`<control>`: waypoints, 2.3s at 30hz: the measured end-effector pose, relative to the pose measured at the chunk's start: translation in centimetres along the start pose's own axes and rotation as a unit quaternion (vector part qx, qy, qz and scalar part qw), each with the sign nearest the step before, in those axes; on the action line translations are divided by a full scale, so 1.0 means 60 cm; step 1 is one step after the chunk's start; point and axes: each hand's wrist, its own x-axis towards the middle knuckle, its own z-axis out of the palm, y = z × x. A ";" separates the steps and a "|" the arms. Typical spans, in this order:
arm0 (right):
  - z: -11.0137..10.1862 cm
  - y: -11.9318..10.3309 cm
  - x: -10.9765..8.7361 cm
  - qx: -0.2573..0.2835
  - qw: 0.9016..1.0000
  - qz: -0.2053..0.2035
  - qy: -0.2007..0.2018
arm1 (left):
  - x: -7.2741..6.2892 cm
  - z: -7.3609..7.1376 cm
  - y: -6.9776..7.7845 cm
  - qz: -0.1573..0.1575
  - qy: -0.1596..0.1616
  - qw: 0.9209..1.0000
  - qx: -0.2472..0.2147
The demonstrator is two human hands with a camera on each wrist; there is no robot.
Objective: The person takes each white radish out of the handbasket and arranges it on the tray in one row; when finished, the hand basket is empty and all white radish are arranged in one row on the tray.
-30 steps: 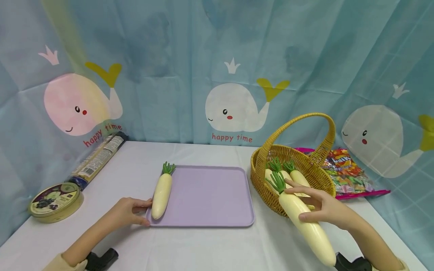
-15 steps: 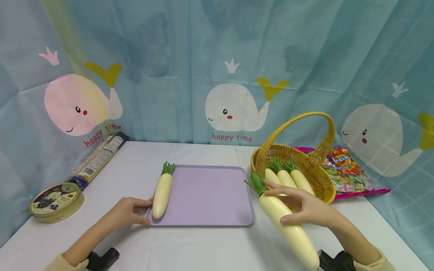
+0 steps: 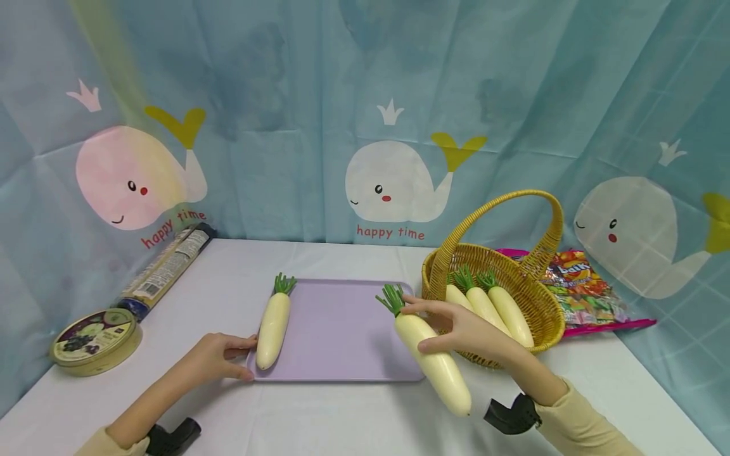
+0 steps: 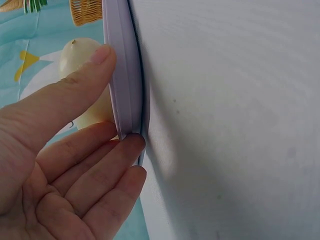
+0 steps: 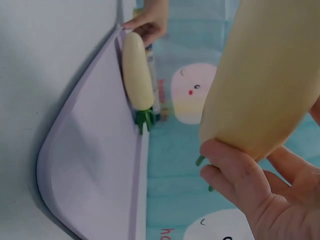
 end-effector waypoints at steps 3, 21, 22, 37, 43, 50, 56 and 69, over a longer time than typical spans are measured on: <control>0.002 0.010 0.019 -0.010 0.999 0.026 0.022 | 0.000 0.000 0.000 0.000 -0.002 1.000 -0.001; 0.018 0.037 0.128 -0.085 0.993 0.006 0.086 | 0.001 0.002 -0.002 -0.005 -0.004 1.000 -0.004; 0.023 0.037 0.133 -0.084 0.992 0.003 0.090 | 0.001 0.002 -0.001 -0.010 -0.004 1.000 0.001; 0.086 0.048 0.212 -0.038 0.990 -0.011 0.135 | -0.002 -0.002 0.005 -0.022 -0.005 1.000 0.004; 0.108 0.071 0.246 -0.023 0.991 0.001 0.131 | -0.003 -0.004 0.003 -0.022 0.002 1.000 0.015; 0.145 0.082 0.269 -0.023 0.990 0.015 0.140 | -0.001 0.001 0.001 -0.012 0.007 1.000 0.013; 0.165 0.082 0.291 -0.070 0.983 0.004 0.172 | -0.001 0.002 0.003 -0.034 0.012 0.999 0.005; 0.191 0.094 0.300 -0.102 0.976 0.045 0.185 | 0.000 0.002 -0.002 -0.001 -0.004 1.000 -0.014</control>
